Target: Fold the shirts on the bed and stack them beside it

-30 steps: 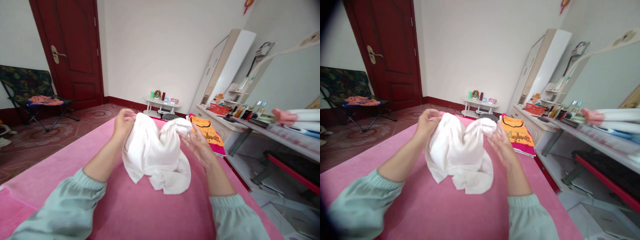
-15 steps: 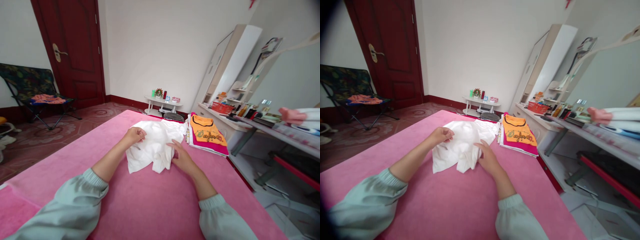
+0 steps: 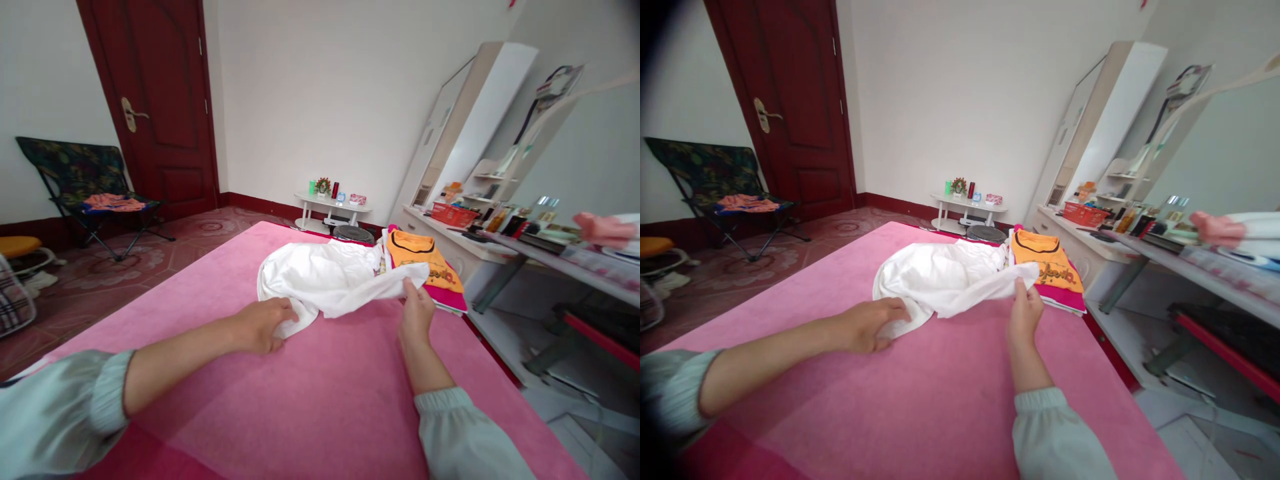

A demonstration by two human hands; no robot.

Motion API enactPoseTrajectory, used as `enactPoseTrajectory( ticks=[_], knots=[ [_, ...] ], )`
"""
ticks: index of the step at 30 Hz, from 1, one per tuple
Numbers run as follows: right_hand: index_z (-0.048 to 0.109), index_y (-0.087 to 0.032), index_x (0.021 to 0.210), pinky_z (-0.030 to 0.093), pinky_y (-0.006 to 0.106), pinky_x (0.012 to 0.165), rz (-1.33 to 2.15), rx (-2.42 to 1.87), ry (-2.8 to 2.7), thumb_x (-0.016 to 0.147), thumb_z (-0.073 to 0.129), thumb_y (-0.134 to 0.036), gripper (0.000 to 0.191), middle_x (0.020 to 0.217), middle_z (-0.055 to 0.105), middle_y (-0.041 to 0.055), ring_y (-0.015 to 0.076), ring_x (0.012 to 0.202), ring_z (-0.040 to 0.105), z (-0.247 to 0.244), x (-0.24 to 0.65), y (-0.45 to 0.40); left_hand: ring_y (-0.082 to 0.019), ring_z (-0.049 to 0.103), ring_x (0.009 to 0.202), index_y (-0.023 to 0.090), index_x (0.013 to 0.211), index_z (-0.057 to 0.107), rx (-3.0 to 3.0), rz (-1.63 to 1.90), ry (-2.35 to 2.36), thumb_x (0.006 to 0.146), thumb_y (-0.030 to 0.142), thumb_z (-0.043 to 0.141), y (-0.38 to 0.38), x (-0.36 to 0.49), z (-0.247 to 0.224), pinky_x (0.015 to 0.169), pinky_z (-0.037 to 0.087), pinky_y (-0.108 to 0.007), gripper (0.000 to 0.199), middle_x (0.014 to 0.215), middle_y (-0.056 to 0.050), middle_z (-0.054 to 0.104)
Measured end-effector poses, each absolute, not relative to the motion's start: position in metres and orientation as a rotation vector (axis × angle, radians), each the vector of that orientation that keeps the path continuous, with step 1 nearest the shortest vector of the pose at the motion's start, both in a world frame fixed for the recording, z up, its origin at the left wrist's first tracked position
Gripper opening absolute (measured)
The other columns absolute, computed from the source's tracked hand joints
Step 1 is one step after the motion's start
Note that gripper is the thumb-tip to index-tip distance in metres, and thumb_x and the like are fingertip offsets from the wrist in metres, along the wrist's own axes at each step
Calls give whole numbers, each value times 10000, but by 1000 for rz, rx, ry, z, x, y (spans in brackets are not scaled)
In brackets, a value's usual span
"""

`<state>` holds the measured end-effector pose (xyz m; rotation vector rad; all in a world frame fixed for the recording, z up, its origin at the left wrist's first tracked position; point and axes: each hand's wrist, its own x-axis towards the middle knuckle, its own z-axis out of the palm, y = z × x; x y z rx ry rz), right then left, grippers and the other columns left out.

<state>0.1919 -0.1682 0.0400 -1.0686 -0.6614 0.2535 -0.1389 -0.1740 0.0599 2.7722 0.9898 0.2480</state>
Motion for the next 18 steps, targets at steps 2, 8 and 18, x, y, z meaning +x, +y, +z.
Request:
enactPoseTrajectory(
  ticks=[2, 8, 18],
  knots=[
    [682, -151, 882, 476, 264, 689, 286, -1039, -687, 677, 675, -386, 312, 819, 684, 0, 146, 733, 603, 39, 189, -169, -220, 587, 980, 243, 1062, 641, 2780, 349, 1057, 679, 99, 526, -173, -145, 46, 819, 452, -279, 426, 1083, -50, 617],
    [682, -181, 943, 511, 312, 695, 634, -1184, -876, 660, 676, -356, 333, 855, 719, 25, 204, 761, 646, 50, 176, -190, -170, 616, 803, 219, 793, 670, 2566, 628, 1172, 607, 21, 399, -151, -171, 54, 721, 438, -230, 384, 811, 5, 674],
    [675, -178, 718, 449, 272, 649, 1060, -1520, -1674, 685, 685, -431, 255, 715, 654, 28, 172, 675, 581, 149, 208, -278, -145, 514, 582, 189, 509, 554, 2257, 476, 1110, 513, 135, 381, -145, -270, 135, 588, 392, -212, 181, 543, 15, 538]
  ],
)
